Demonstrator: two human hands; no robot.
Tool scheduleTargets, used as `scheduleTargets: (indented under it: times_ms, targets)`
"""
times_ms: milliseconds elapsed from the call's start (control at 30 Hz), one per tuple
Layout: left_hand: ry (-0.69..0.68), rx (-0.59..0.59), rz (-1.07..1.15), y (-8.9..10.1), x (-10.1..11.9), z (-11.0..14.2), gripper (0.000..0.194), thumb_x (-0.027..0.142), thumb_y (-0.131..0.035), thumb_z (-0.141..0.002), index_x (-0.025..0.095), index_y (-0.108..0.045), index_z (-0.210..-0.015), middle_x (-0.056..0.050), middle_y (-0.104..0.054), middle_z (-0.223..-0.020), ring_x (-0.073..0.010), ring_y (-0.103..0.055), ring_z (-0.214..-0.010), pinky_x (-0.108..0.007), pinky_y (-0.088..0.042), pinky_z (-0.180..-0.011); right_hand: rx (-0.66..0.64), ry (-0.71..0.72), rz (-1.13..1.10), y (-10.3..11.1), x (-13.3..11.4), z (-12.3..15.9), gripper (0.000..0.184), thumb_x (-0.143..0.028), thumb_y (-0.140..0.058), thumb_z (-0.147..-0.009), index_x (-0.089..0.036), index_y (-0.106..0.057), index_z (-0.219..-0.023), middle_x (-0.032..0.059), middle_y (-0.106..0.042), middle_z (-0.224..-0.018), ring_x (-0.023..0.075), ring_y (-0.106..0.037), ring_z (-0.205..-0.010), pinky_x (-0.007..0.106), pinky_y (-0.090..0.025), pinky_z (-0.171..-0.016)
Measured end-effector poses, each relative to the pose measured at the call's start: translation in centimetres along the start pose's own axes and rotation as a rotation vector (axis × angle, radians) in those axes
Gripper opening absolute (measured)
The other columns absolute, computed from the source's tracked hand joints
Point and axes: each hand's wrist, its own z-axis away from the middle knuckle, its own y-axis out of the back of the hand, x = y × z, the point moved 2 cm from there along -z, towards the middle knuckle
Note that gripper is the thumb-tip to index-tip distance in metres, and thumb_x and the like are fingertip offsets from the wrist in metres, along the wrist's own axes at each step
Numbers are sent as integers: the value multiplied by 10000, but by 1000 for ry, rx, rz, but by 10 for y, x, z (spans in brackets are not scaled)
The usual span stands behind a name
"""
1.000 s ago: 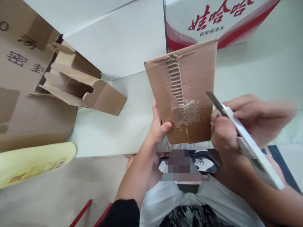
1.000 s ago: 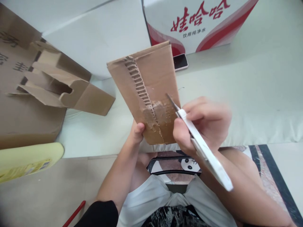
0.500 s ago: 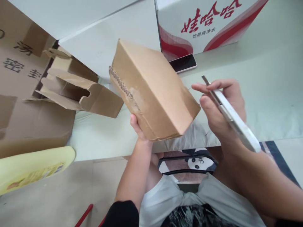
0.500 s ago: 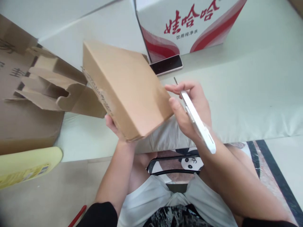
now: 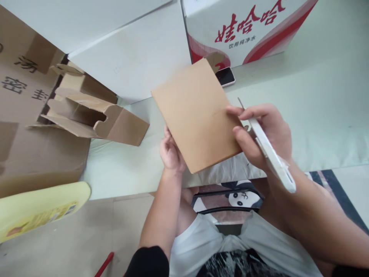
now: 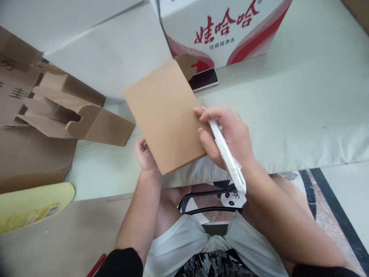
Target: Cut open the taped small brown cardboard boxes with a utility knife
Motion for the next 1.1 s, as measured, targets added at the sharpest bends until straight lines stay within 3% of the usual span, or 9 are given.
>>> scheduleTargets:
  times_ms: [100, 167, 300, 500, 667, 767, 833, 933, 1100]
  targets:
    - [48, -135, -18, 0, 2, 5, 788, 811, -743, -707, 254, -687, -1262, -141, -707, -1377, -409, -549, -1457, -518, -518, -1138, -24, 83, -9, -1, -4, 0, 194, -267, -728, -895, -331, -616, -1039, 49, -812, -1154, 298, -772, -1163, 531, -606, -1045]
    - [55, -137, -44, 0, 3, 7, 732, 757, -810, -662, 249, -702, -1178, -129, -724, -1327, -419, -547, -1457, -529, -504, -1155, 22, 142, -80, -2, -7, -1, 182, -298, -718, -918, -329, -592, -1046, 44, -813, -1144, 290, -781, -1158, 526, -614, -1044]
    - [13, 34, 31, 0, 6, 4, 469, 561, -803, -644, 262, -681, -985, -56, -753, -1212, -399, -531, -1472, -485, -481, -1180, 196, 150, -158, -4, -7, -2, 181, -344, -696, -958, -324, -563, -1080, 19, -806, -1159, 268, -775, -1195, 486, -628, -1017]
    - [-6, 22, -25, -8, 0, 2, 658, 723, -804, -640, 238, -710, -1076, -88, -761, -1198, -412, -538, -1458, -498, -453, -1204, 3, 61, -108, -13, 2, 6, 131, -274, -692, -955, -310, -612, -1052, 39, -819, -1168, 245, -801, -1116, 437, -661, -943]
    - [-48, 19, -57, -4, 0, -3, 481, 600, -769, -685, 235, -691, -987, -88, -773, -1171, -399, -560, -1447, -495, -462, -1201, 20, 89, -121, -11, 8, 5, 126, -288, -686, -949, -321, -620, -1050, 38, -819, -1140, 283, -772, -1203, 539, -634, -1046]
    - [36, 35, -72, 4, 0, -7, 369, 534, -762, -655, 220, -655, -818, -93, -783, -1004, -427, -601, -1397, -510, -509, -1158, 18, 136, -126, -12, 8, 4, 101, -294, -671, -954, -323, -625, -1039, 38, -815, -1140, 275, -772, -1198, 542, -622, -1075]
    - [135, -1, -65, 9, -1, -7, 444, 629, -738, -701, 209, -694, -840, -105, -788, -964, -441, -629, -1366, -533, -543, -1119, 20, 154, -123, -13, 7, 4, 73, -286, -661, -955, -319, -629, -1011, 41, -817, -1128, 260, -790, -1142, 513, -637, -1054]
    - [244, -88, -58, 14, -3, -5, 655, 773, -710, -754, 186, -758, -1041, -132, -809, -1070, -445, -643, -1362, -561, -558, -1105, -9, 210, -118, -16, 2, 4, 72, -249, -653, -948, -306, -635, -988, 44, -823, -1111, 244, -804, -1086, 477, -660, -1010]
    - [185, -27, -58, 15, -1, -6, 642, 675, -786, -722, 186, -749, -1137, -112, -815, -1112, -402, -697, -1290, -502, -585, -1072, 4, 301, -145, -17, 2, 2, 81, -271, -665, -951, -299, -622, -1014, 59, -829, -1120, 269, -756, -1243, 521, -629, -1077]
